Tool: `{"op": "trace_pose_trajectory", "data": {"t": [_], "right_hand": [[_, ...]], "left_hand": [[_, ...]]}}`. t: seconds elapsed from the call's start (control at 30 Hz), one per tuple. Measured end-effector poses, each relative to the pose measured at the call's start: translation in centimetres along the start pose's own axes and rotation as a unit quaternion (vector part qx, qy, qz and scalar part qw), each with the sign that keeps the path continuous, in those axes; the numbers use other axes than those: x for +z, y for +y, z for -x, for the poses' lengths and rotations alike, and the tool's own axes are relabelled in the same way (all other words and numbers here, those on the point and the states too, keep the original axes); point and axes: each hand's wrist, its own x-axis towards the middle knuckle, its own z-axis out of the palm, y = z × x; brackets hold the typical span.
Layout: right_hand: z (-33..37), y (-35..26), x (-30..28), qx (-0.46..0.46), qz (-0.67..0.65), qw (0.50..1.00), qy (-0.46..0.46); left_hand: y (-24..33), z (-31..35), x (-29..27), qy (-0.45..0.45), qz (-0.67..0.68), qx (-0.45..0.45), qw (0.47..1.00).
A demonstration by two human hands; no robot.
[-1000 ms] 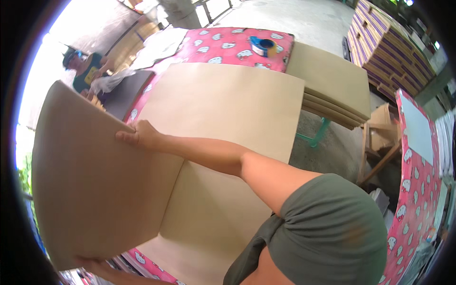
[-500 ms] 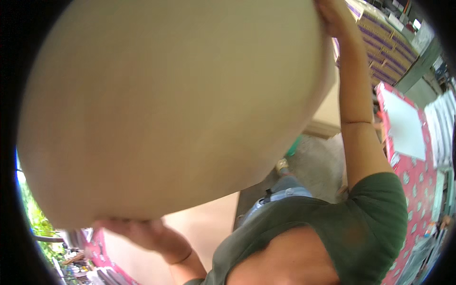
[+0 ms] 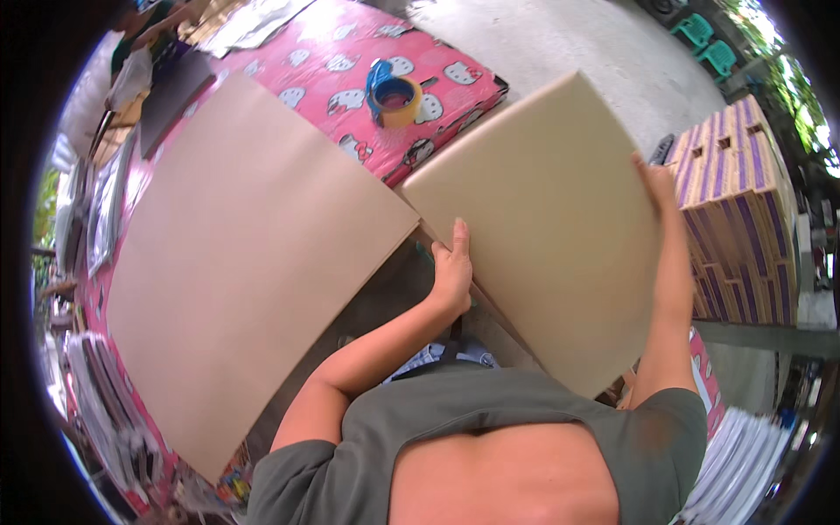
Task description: The person wraps a flat item inside a large sheet of brown paper, securing the folds with tape, and then takes another item from a stack to repeat the process.
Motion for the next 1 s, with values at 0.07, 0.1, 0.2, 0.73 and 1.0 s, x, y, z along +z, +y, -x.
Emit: {"op": "trace_pose_trajectory", "data": {"t": [0.07,0.1,0.2,0.73,1.0], "right_hand": [[-2.3,8.9,7.5,-0.057,0.089,0.994,0.007],[-2.3,12.4,10.3,-0.120,0.124,0.983,0.068],[-1.2,6.9,12.2,-0.018,0.068,0.997,-0.035],[-5.6,-2.6,14.7,-0.045,0.023,0.999,-0.010],[-4.9,2.7,16.0,-0.242,0.015,0.949,0.203]], "left_hand": [[-4.3,-2.2,0.7,0.100,-0.193,-0.019,0.976],[-4.7,-1.8,1.5,0.088,-0.178,-0.025,0.980],[-4.1,-0.4,0.4,0.115,-0.100,-0.097,0.984],[-3.1,-8.1,-0.7,0.126,-0.071,0.000,0.990],[-6.9,4.2,-17.0,0.152,0.311,-0.038,0.937]]}}
